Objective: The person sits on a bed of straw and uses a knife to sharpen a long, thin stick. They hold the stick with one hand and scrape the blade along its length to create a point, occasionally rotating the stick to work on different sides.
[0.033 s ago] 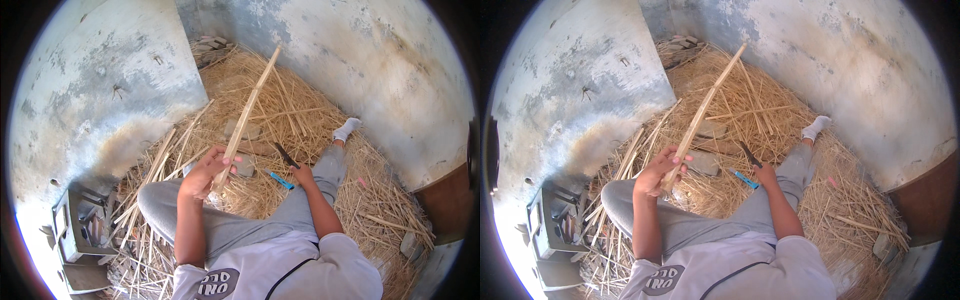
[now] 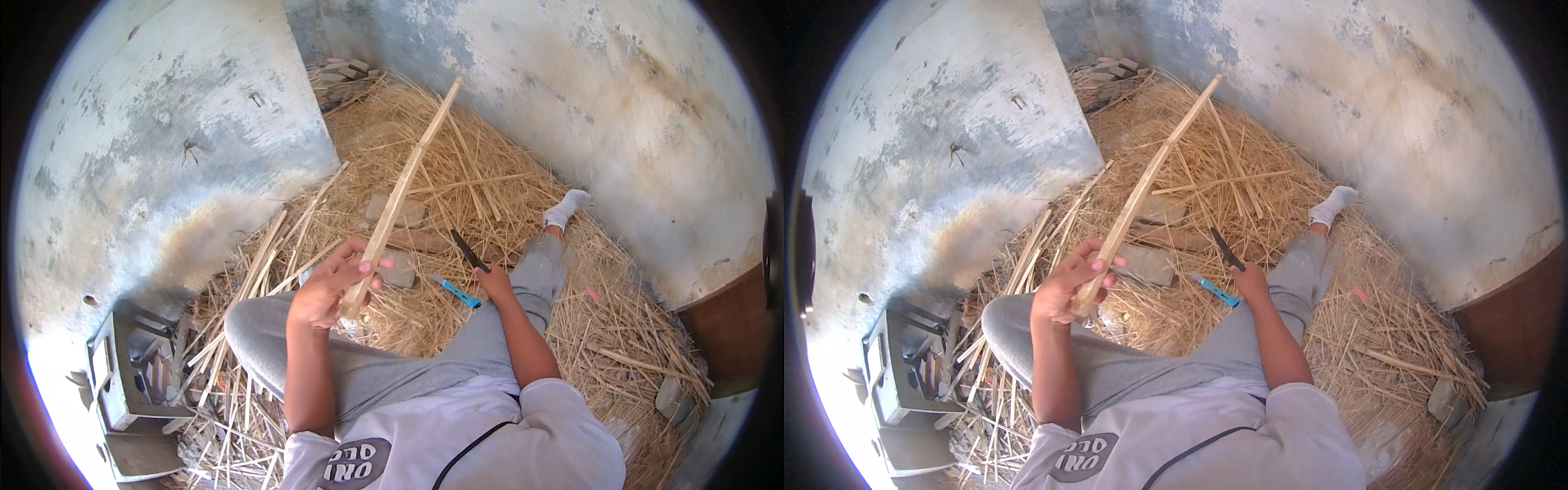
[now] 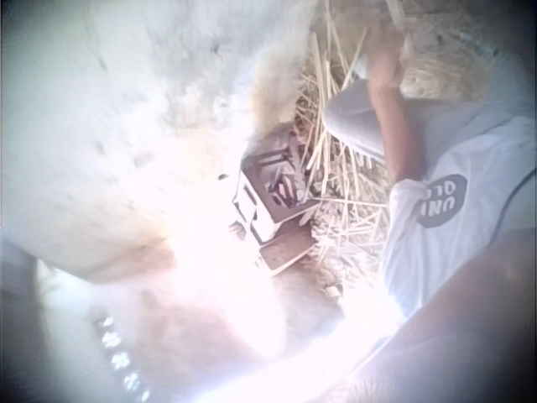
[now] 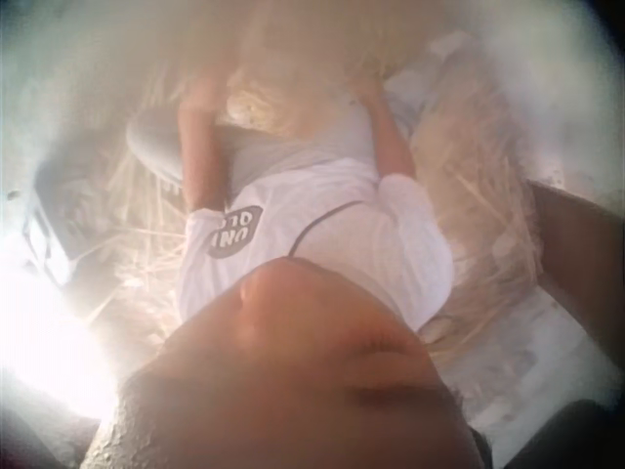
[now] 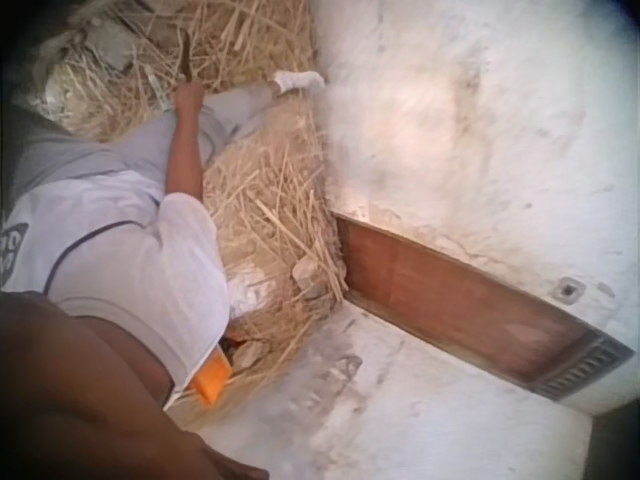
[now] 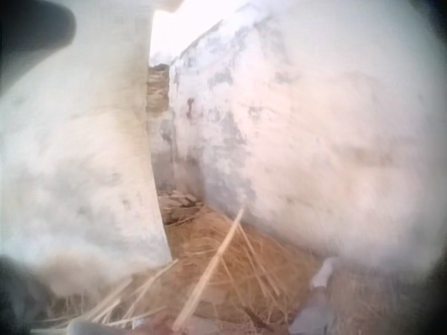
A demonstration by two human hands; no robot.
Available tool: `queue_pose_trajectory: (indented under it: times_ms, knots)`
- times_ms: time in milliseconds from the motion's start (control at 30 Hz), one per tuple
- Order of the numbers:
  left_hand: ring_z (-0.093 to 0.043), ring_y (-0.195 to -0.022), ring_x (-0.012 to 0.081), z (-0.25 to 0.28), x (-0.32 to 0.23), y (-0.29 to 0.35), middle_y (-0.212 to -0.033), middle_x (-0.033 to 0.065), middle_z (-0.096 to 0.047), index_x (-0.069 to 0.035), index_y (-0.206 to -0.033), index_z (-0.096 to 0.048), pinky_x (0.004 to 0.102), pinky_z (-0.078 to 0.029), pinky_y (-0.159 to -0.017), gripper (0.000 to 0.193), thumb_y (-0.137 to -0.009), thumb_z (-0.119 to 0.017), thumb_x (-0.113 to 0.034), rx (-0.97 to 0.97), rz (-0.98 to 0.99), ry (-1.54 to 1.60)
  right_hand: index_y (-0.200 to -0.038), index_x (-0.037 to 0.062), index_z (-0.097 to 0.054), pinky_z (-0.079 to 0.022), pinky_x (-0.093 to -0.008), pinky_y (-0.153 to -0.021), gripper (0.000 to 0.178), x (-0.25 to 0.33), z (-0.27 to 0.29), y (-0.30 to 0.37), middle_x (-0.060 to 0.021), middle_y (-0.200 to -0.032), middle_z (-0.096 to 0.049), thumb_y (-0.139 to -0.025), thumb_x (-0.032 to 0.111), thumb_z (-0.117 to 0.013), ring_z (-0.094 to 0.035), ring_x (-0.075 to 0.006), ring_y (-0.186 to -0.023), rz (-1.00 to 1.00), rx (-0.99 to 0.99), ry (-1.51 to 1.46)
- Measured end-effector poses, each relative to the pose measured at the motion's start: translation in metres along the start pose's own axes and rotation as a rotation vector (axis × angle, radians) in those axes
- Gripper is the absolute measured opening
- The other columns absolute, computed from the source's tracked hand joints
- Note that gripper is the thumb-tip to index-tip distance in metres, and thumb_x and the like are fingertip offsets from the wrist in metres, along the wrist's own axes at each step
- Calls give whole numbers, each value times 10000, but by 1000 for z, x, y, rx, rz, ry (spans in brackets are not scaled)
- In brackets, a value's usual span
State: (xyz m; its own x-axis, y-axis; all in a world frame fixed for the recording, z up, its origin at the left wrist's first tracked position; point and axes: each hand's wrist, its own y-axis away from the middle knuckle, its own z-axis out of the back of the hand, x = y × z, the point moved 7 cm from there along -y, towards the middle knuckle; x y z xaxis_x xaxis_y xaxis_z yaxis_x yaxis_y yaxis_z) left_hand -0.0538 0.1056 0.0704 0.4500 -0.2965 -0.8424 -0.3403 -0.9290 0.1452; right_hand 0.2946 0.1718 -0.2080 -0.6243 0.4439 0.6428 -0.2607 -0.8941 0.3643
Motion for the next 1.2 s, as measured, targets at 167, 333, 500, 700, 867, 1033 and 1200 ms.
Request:
queue_pose_trajectory:
  times_ms: [167,333,500,700,867,1033,1200]
  knots:
    - [-583,-620,122,12,-22,20,-898,197,-657,15,-1157,-468,197,-469,-405,360,-842,-637,-27,-103,-17,-222,-1062,-26,-633,-485,-472,-801,457,8,-1,-2,-223,-1000,-678,-882,394,-618,-648,-392,-951,-8,-21,13]
    - [-570,-568,149,20,-46,38,-831,187,-631,34,-1133,-453,203,-419,-383,379,-807,-642,0,-108,-51,-1,-1070,-13,-635,-488,-481,-801,457,-5,3,-10,-213,-1000,-678,-881,403,-611,-647,-386,-967,-4,-105,0]
    - [-588,-622,170,14,-43,72,-861,183,-639,17,-1175,-415,241,-457,-510,421,-824,-647,15,-223,12,-306,-1070,0,-645,-493,-487,-803,441,0,3,-8,-216,-1012,-676,-884,398,-606,-648,-385,-974,-70,-65,-18]
    - [-608,-622,191,-17,-78,133,-861,192,-641,17,-1202,-390,271,-488,-578,421,-851,-620,35,-191,72,-494,-1041,-11,-648,-490,-488,-818,453,1,3,-10,-219,-996,-673,-872,407,-602,-646,-387,-963,-72,-47,-47]
    - [-642,-714,200,-38,-75,174,-976,266,-658,55,-1181,-463,302,-528,-685,317,-888,-552,-26,-134,313,-572,-1042,-11,-646,-486,-484,-838,458,-9,7,-14,-231,-1001,-669,-856,406,-611,-637,-393,-994,-49,-86,-96]
    - [-654,-716,228,-34,-69,169,-948,269,-663,59,-1089,-529,317,-538,-703,339,-922,-565,-234,-86,157,-686,-1040,-7,-644,-490,-479,-838,443,-4,7,-10,-225,-998,-672,-860,396,-612,-646,-381,-989,-79,-57,-119]
    - [-635,-655,259,-14,-84,156,-827,267,-672,6,-1015,-536,339,-507,-652,813,-884,-337,-772,-117,-103,-699,-941,-1,-621,-466,-418,-640,403,-7,10,-9,-143,-765,-614,-859,393,-634,-613,-278,-699,-19,-108,-155]
